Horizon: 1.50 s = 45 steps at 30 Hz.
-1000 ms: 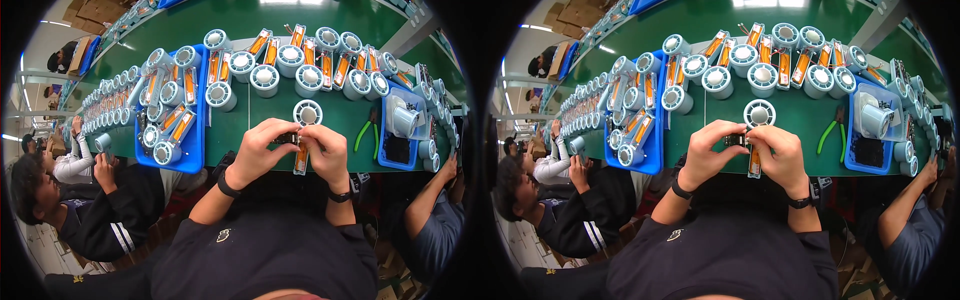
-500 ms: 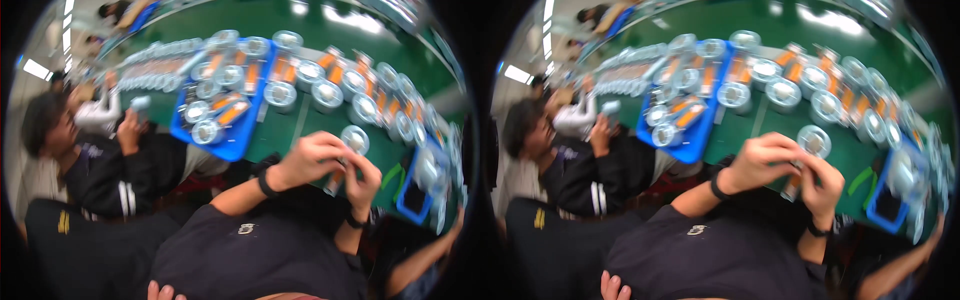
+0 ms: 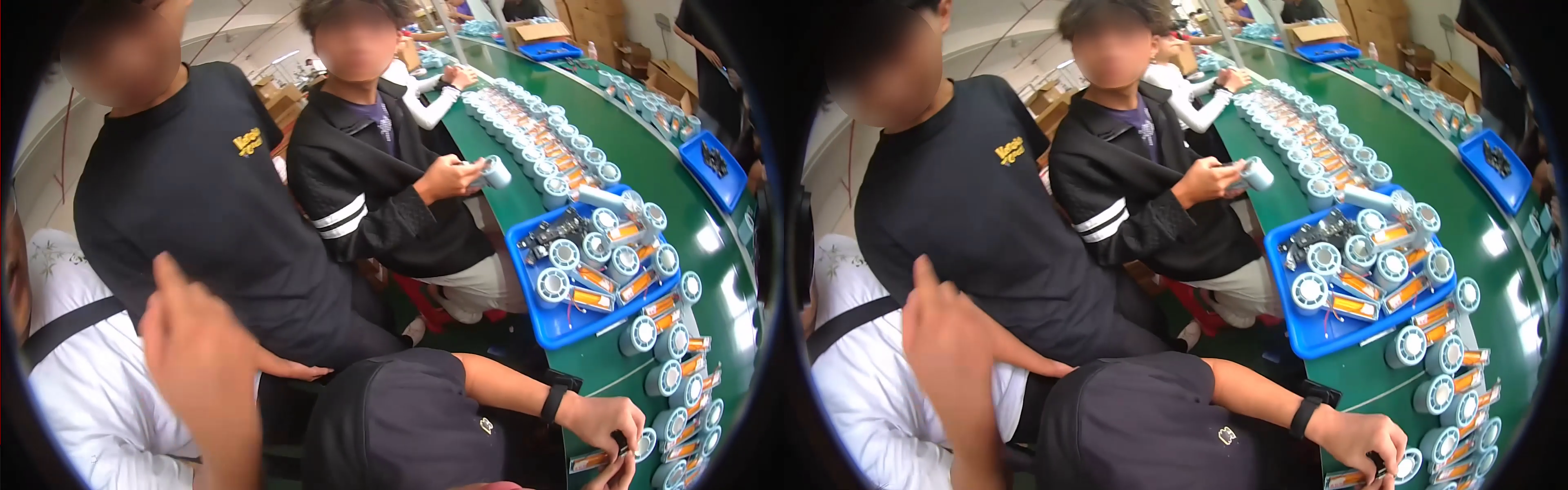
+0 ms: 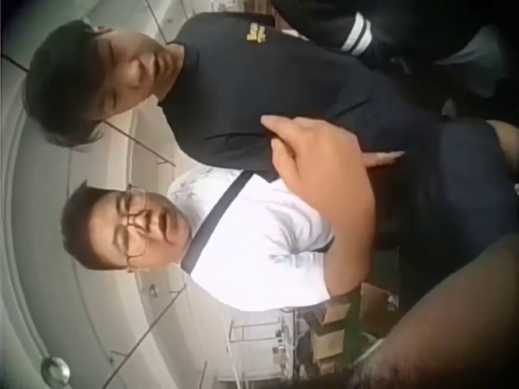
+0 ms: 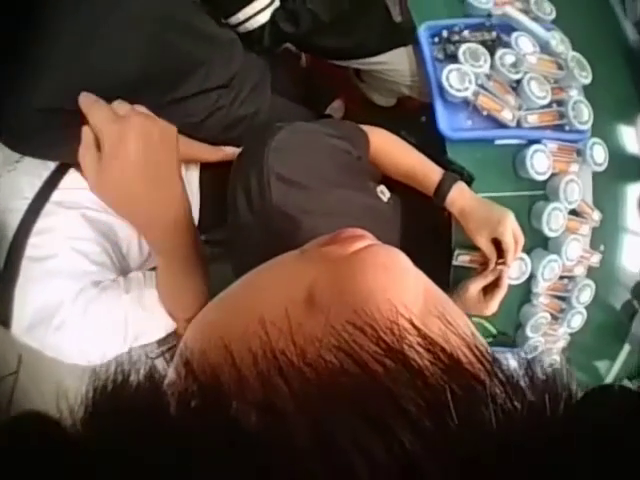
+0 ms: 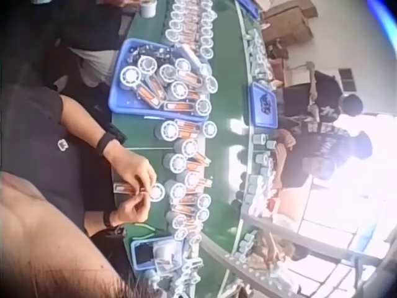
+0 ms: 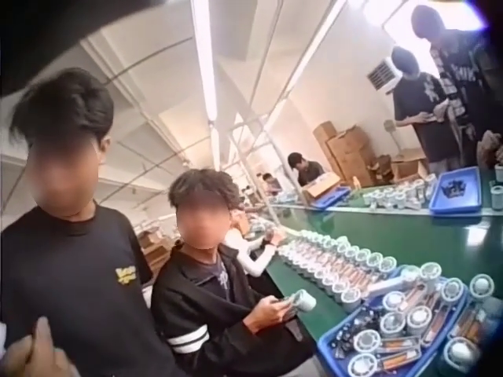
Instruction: The person picks up a circuit board and a fan housing, connects the wires from the battery and motor to the board by hand, and then presses the board into the housing. They then place the assembled unit onto the table and reach for another set of components to repeat the process.
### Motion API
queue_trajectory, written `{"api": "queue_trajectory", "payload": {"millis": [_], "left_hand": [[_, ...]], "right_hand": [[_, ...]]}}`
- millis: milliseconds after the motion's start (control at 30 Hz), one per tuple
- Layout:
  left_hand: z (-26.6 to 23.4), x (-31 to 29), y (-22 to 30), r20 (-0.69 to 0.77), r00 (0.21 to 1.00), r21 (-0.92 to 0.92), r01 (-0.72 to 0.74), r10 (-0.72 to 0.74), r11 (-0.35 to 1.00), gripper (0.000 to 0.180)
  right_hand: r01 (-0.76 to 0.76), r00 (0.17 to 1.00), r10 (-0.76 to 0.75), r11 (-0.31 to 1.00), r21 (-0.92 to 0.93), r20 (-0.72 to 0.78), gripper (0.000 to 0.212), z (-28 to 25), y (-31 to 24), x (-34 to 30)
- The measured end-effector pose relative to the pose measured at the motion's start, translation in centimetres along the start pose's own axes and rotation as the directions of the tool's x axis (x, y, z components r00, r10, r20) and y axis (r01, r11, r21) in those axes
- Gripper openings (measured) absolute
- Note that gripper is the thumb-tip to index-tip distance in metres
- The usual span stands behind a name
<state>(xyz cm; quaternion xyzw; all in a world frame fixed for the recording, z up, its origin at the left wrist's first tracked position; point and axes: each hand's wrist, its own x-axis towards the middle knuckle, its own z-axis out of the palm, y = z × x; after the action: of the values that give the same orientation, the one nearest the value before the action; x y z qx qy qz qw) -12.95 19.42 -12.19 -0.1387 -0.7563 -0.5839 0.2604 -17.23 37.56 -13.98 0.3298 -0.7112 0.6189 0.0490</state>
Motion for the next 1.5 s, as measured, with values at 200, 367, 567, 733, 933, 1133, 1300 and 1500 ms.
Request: {"api": "queue_trajectory", "payload": {"millis": [200, 367, 567, 733, 933, 1133, 1300, 1500], "left_hand": [[0.0, 0.2, -1.4, -0.005, 1.0, -0.029, -0.024, 0.024, 0.999, 0.031], [0.9, 0.4, -1.3, 0.028, 0.998, -0.03, -0.061, 0.062, 0.998, 0.027], [0.1, -0.3, -0.9, -0.067, 0.983, 0.102, -0.162, 0.17, 0.981, 0.017], [-1.7, -0.7, -0.4, -0.024, 0.992, 0.249, -0.111, 0.121, 0.962, 0.017], [-2.8, 0.7, 1.2, 0.037, 0.986, 0.203, 0.155, -0.165, 0.967, 0.03], [-2.8, 1.1, 1.1, -0.045, 0.947, 0.126, 0.321, -0.317, 0.939, 0.031], [-3.0, 1.2, 1.6, -0.006, 0.926, 0.121, 0.375, -0.377, 0.919, 0.033], [-3.6, 1.0, 1.8, -0.018, 0.924, 0.16, 0.379, -0.381, 0.912, 0.033]], "right_hand": [[-0.192, 0.981, 0.19, 0.978, 0.076, 0.039, 0.021, -0.5, 0.4, 0.0], [-0.212, 0.974, 0.223, 0.957, -0.199, 0.031, 0.028, -4.6, 11.6, -3.9], [-0.354, 0.926, 0.346, 0.935, -0.029, -0.151, 0.025, 1.6, -0.7, -1.2], [-0.31, 0.945, 0.314, 0.949, 0.05, -0.096, 0.019, 3.1, -0.6, -1.2], [-0.225, 0.96, 0.165, 0.936, -0.271, -0.226, 0.034, 5.0, -4.5, -0.2], [-0.422, 0.906, 0.406, 0.874, -0.239, -0.118, 0.041, 4.1, -5.8, -0.6], [-0.098, 0.99, 0.141, 0.779, -0.62, 0.021, 0.029, 5.3, -6.1, 0.0], [0.013, 0.998, 0.034, 0.696, -0.718, 0.051, 0.011, 5.3, -5.0, 0.8]]}}
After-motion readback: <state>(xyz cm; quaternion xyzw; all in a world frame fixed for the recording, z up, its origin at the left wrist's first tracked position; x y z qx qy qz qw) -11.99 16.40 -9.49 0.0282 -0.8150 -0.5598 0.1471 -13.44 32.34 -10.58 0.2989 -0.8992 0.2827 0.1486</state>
